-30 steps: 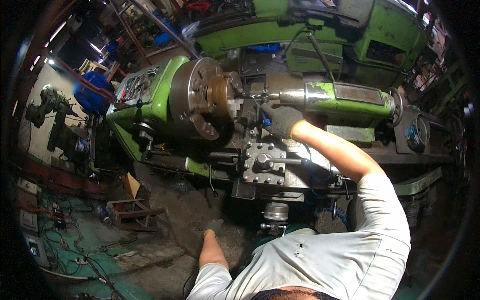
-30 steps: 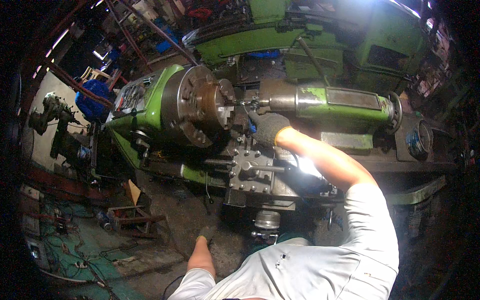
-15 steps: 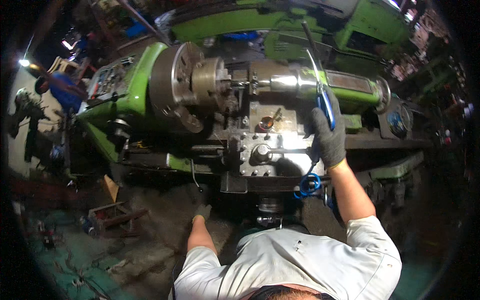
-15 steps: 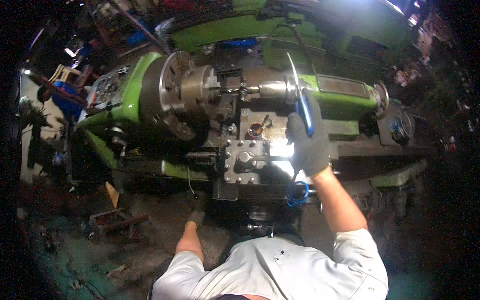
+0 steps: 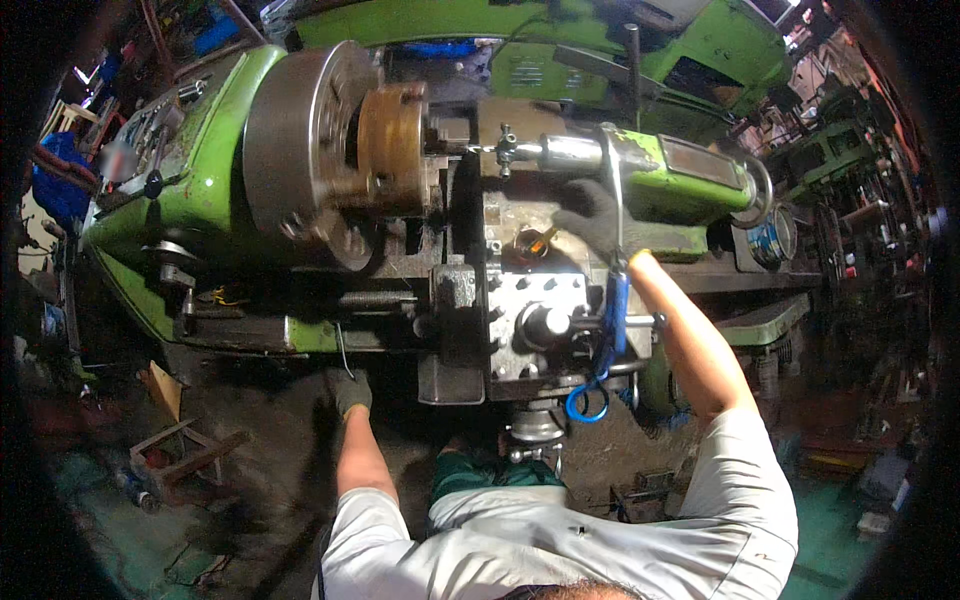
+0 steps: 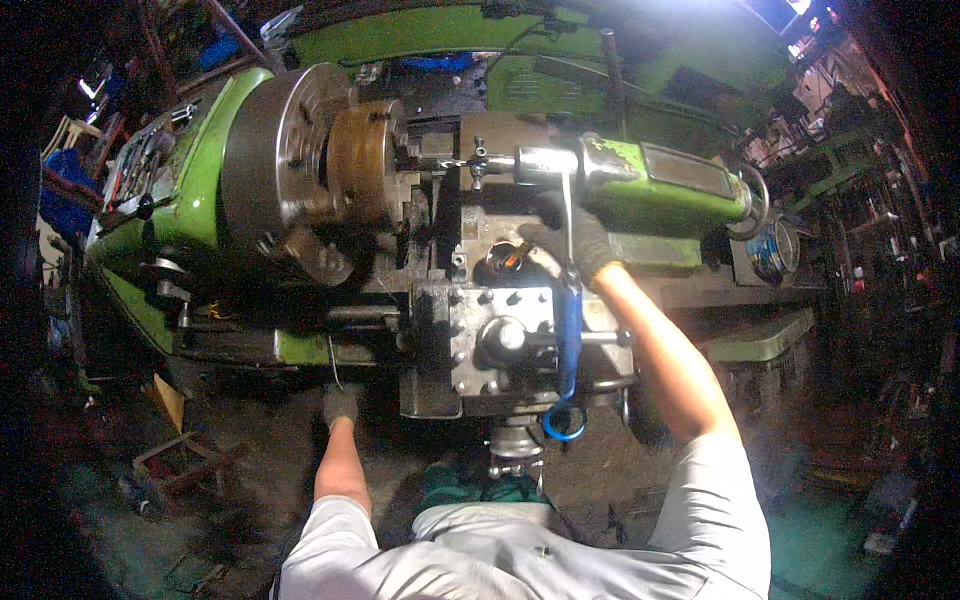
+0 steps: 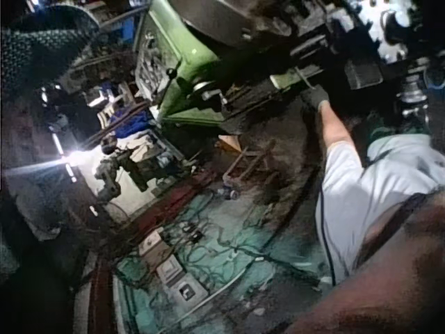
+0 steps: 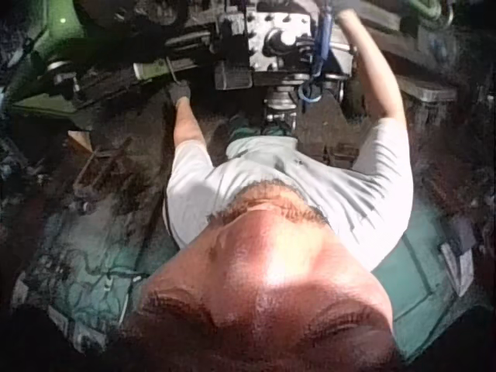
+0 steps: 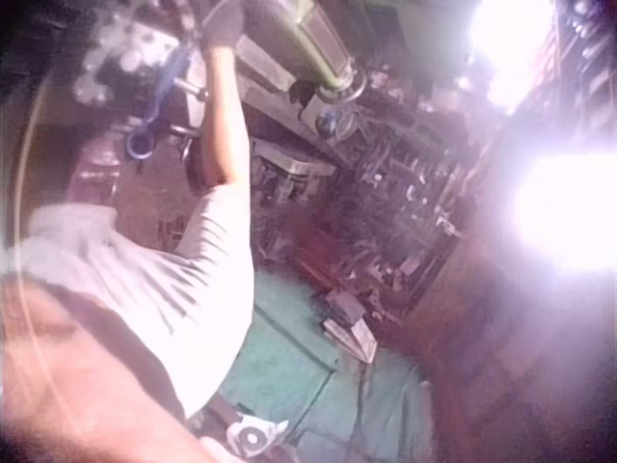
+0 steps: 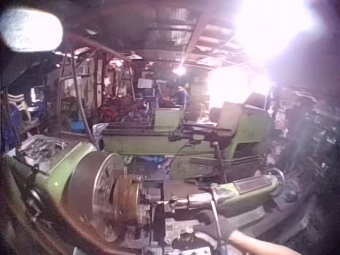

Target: The person operates a green metal lathe, using a wrench to tighten the chuck and a file to smooth the rotating metal workpiece. They adjust the tool post and clear metal shavings from the chuck area.

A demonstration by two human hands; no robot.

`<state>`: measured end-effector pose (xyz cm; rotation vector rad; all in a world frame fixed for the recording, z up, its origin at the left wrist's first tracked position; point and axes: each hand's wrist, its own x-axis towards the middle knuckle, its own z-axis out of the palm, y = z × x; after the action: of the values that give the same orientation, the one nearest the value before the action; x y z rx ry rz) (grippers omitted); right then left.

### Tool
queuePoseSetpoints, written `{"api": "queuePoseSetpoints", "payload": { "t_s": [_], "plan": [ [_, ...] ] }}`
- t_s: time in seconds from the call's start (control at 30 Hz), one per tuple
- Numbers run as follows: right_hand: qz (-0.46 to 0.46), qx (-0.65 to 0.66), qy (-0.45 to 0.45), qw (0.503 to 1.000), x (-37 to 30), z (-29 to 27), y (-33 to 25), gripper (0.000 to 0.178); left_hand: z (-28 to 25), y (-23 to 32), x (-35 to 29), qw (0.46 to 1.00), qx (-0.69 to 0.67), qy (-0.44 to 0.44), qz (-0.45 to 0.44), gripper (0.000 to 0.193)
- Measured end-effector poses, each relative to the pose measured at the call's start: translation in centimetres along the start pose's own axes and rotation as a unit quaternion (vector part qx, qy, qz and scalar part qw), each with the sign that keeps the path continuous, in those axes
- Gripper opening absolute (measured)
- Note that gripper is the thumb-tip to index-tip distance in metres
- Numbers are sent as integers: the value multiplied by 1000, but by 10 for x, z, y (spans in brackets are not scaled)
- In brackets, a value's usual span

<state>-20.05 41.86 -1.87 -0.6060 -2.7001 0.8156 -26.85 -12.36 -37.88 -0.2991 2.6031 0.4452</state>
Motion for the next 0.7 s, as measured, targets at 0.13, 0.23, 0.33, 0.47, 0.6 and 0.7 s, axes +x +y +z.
{"api": "queuePoseSetpoints", "payload": {
  "t_s": [0.13,0.23,0.33,0.47,0.6,0.7],
  "plan": [
    [36,72,-144,986,22,29,-16,28,38,-24,5,996,-33,82,11,73],
    [-38,29,-104,993,13,15,-41,27,25,-7,-12,998,-36,8,-52,77],
    [-44,11,-94,995,9,6,-52,26,42,-16,-1,997,-27,1,-75,78],
    [-100,-110,-103,984,3,21,-46,25,61,-25,26,987,-61,-38,-141,72],
    [-64,47,-44,996,1,16,-45,25,98,-72,65,994,16,-33,-102,66],
    [-68,30,-25,997,3,24,-40,24,94,-61,63,997,44,-26,-56,64]
  ]
}}
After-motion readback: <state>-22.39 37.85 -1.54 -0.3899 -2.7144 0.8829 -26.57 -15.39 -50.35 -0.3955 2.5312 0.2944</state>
